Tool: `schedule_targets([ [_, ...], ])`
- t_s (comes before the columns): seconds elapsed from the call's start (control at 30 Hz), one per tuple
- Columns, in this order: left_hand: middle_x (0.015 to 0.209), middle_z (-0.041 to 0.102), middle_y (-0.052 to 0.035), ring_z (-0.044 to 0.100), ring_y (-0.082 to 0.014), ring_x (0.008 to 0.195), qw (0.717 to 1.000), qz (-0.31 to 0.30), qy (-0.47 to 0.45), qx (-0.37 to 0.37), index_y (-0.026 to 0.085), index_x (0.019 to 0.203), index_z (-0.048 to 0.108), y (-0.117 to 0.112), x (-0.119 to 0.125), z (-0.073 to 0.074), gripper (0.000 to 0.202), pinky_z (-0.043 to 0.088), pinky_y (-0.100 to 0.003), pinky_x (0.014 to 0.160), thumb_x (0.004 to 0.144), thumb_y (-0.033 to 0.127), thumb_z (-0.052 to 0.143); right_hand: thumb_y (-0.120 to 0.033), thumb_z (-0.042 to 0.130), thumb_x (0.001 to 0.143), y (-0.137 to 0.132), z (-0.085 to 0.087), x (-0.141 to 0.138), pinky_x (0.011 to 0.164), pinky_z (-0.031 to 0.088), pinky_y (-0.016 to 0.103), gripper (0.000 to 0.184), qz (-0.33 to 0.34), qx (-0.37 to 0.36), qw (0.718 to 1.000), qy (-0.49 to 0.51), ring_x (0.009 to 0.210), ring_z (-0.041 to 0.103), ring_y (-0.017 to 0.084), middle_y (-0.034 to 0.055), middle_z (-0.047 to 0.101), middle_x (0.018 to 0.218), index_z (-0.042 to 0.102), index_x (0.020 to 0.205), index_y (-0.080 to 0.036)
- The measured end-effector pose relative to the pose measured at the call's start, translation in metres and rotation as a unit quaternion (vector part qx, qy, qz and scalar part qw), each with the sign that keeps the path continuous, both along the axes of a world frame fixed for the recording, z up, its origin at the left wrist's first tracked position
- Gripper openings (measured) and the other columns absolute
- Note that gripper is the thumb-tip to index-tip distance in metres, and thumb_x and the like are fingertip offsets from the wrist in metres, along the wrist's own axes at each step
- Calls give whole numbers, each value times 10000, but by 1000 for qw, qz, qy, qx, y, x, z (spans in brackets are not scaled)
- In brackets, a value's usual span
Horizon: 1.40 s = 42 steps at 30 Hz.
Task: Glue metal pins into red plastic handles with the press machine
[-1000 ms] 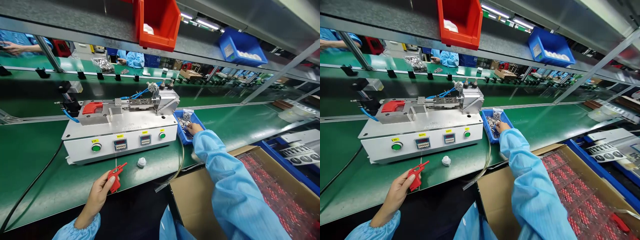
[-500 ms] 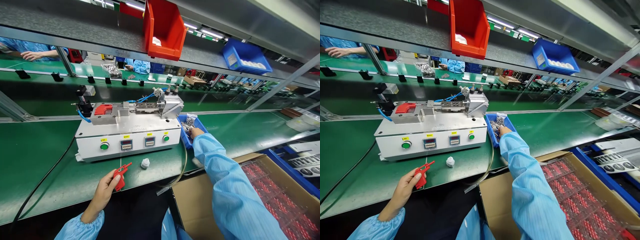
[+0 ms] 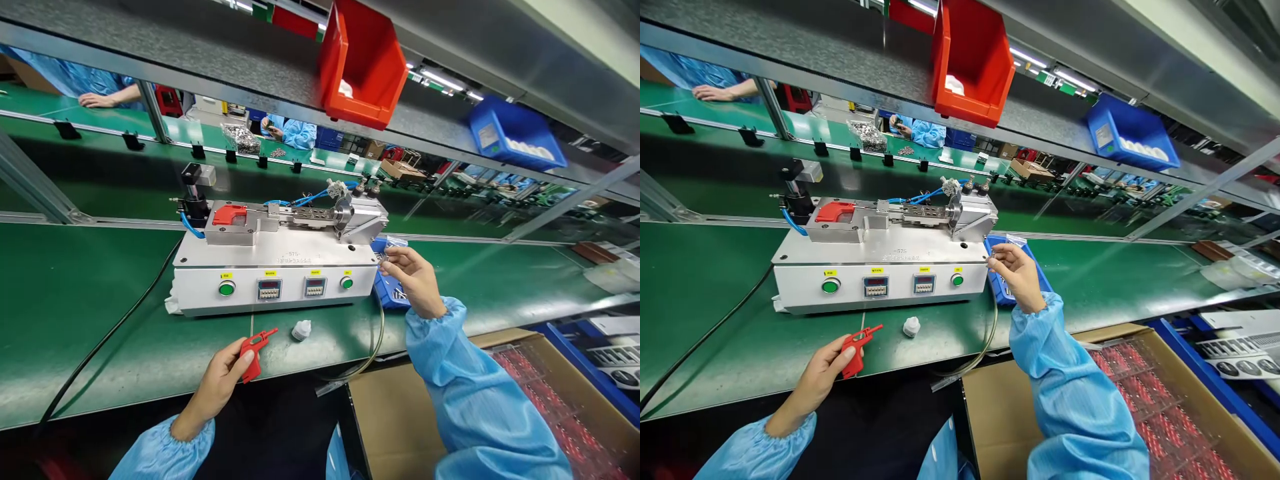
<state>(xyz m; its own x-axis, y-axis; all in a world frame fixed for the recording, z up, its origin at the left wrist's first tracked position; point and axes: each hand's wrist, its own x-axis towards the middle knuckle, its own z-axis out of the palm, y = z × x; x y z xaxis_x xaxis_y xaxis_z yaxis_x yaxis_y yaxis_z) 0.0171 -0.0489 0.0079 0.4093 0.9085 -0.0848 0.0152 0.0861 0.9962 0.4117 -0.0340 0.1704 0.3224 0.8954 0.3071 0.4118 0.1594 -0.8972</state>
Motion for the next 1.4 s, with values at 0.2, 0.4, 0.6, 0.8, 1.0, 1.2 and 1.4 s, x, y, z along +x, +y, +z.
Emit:
schedule_targets([
  [0.2,705,624,-35,533,-169,628,1000,-8,-10,2,164,790,702,0,2,1,592,462,-284,603,915,735,608,-540,916,743,8,18,-48,693,634,350,453,63,-13,995,70,765,722,195,41,757,860,735,1016,-227],
  [0.4,703,556,-13,484,-153,648,999,-1,-41,-6,153,810,665,2,7,3,581,426,-279,618,923,721,615,-510,927,740,27,20,-76,705,636,354,404,123,-24,989,75,814,735,213,53,766,881,708,929,-228],
  [0.6,685,512,8,429,-133,638,998,-12,-56,5,150,806,629,9,10,3,563,361,-265,604,941,696,610,-507,863,788,74,27,-118,787,636,371,341,176,20,982,-69,833,709,215,63,745,902,712,867,-212],
  [0.8,673,498,12,408,-123,625,998,-10,-65,9,153,793,602,9,10,2,570,342,-251,583,955,699,591,-379,759,828,129,30,-156,874,625,390,190,201,49,967,-152,865,714,211,41,749,919,721,914,-215],
  [1.0,670,469,18,386,-125,624,998,-15,-66,19,160,804,591,9,10,1,541,314,-259,584,975,673,579,-354,740,820,146,32,-146,885,625,419,153,175,51,969,-167,860,735,233,46,768,895,748,878,-212],
  [1.2,686,464,20,385,-127,641,996,-43,-74,7,167,793,558,10,10,-1,528,316,-264,604,986,658,562,-344,744,790,173,36,-118,848,616,410,179,67,86,978,-179,856,723,232,51,760,889,747,904,-206],
  [1.4,676,472,21,389,-128,632,997,-42,-66,9,168,791,559,10,9,1,529,321,-266,604,983,660,561,-321,703,797,184,30,-129,823,603,391,142,70,81,978,-182,833,708,220,42,742,851,740,876,-209],
])
